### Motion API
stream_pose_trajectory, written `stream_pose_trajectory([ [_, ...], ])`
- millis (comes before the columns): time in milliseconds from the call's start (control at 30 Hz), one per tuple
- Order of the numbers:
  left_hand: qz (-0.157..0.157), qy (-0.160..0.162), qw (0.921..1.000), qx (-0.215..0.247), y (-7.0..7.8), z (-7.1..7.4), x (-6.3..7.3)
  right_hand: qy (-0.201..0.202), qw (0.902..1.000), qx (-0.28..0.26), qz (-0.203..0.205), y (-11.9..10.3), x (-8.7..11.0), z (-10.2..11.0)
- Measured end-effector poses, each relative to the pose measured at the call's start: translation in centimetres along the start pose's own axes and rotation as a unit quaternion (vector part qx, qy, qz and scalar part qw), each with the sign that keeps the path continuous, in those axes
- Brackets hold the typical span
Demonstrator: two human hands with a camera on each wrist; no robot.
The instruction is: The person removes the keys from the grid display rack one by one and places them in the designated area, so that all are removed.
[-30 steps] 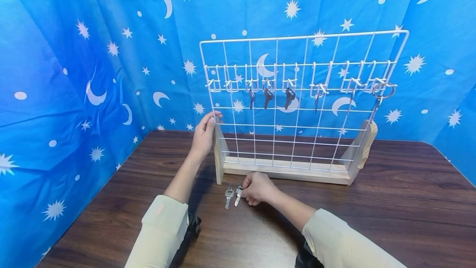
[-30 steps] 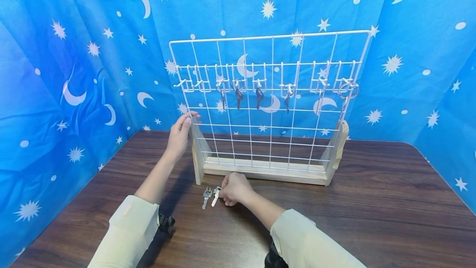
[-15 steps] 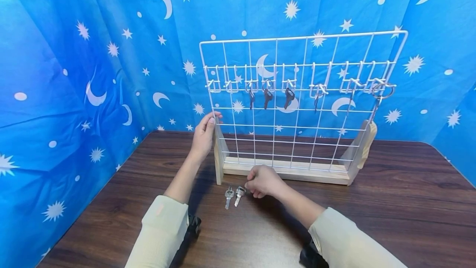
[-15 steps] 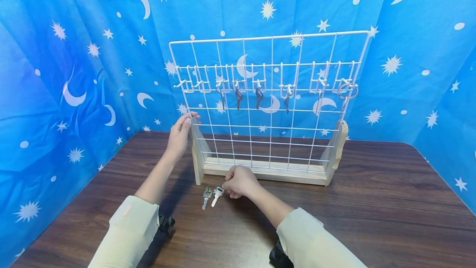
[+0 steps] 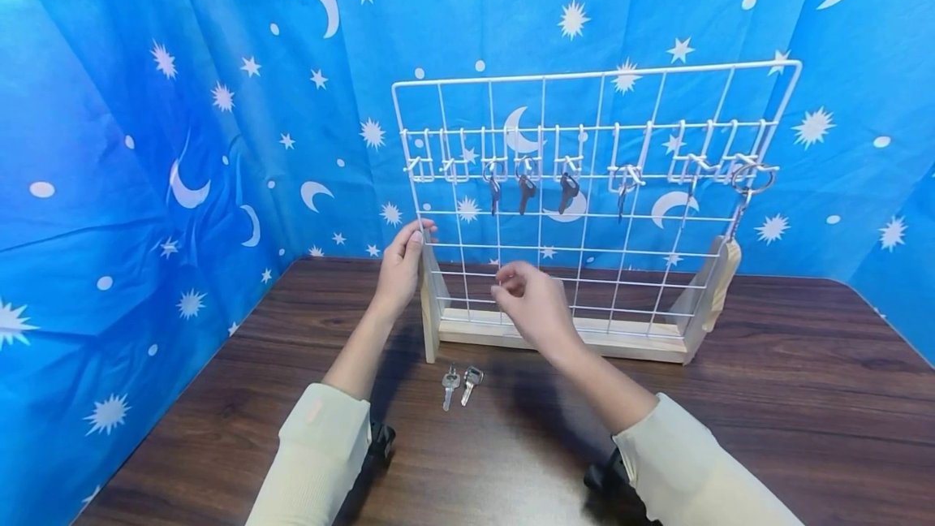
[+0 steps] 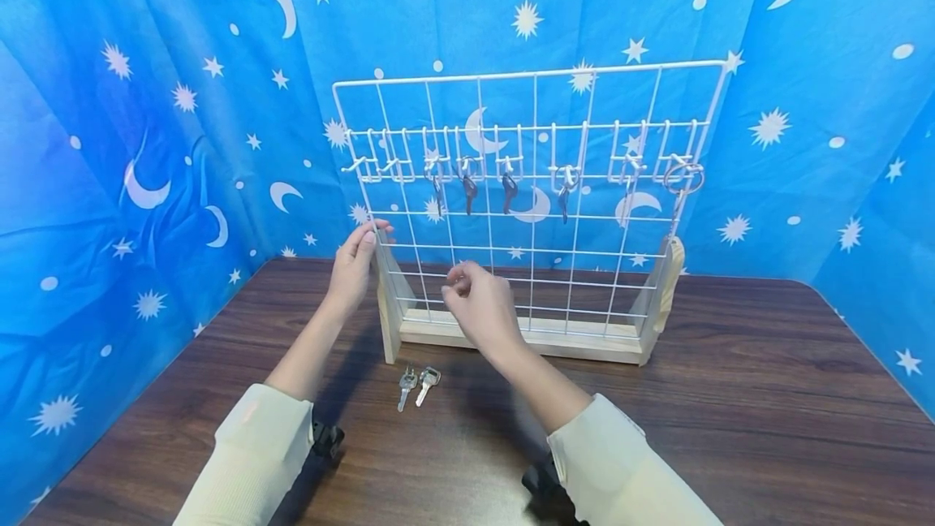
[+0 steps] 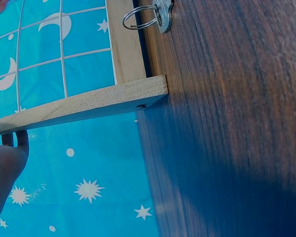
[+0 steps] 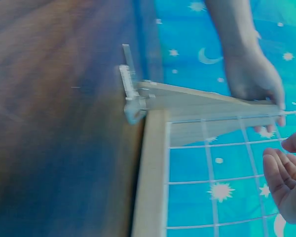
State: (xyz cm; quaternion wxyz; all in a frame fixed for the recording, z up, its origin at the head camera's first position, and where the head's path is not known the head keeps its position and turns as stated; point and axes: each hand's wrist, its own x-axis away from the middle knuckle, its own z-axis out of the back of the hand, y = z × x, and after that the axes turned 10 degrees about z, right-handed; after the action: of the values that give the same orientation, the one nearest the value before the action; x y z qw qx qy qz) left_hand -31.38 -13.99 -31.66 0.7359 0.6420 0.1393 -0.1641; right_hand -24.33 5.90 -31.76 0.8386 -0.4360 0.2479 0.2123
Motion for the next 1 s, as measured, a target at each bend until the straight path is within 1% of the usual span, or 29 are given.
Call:
stream_pose_trajectory([
  [200, -0.005, 0.009, 0.9999, -0.01, -0.4, 0.1, 0.0, 0.069, 0.9962, -0.038, 0.037, -1.3, -1.4, 1.1],
  [333, 0.002, 0.009, 0.9999, -0.014, -0.3, 0.1, 0.0, 0.105, 0.991, -0.043, 0.071, -2.1, -2.2, 1.5],
  [467, 0.009, 0.004, 0.9999, -0.008, 0.0, 0.1, 0.1, 0.138, 0.9842, -0.039, 0.104, -2.8, -3.1, 1.8],
  [500, 0.009, 0.002, 0.9999, -0.005, 0.2, 0.1, 0.1, 0.143, 0.983, -0.041, 0.108, -3.0, -3.3, 1.8],
  [567, 0.01, 0.001, 0.9999, -0.008, 0.9, 0.0, 0.4, 0.148, 0.9819, -0.042, 0.111, -3.4, -3.6, 1.9],
  [733, 0.01, 0.003, 0.9998, -0.016, 2.6, -0.4, 1.2, 0.146, 0.9835, -0.047, 0.095, -4.0, -4.4, 2.1],
  [1000, 0.008, -0.001, 0.9999, -0.01, 2.8, -0.3, 1.4, 0.152, 0.9836, -0.053, 0.082, -4.7, -5.0, 1.9],
])
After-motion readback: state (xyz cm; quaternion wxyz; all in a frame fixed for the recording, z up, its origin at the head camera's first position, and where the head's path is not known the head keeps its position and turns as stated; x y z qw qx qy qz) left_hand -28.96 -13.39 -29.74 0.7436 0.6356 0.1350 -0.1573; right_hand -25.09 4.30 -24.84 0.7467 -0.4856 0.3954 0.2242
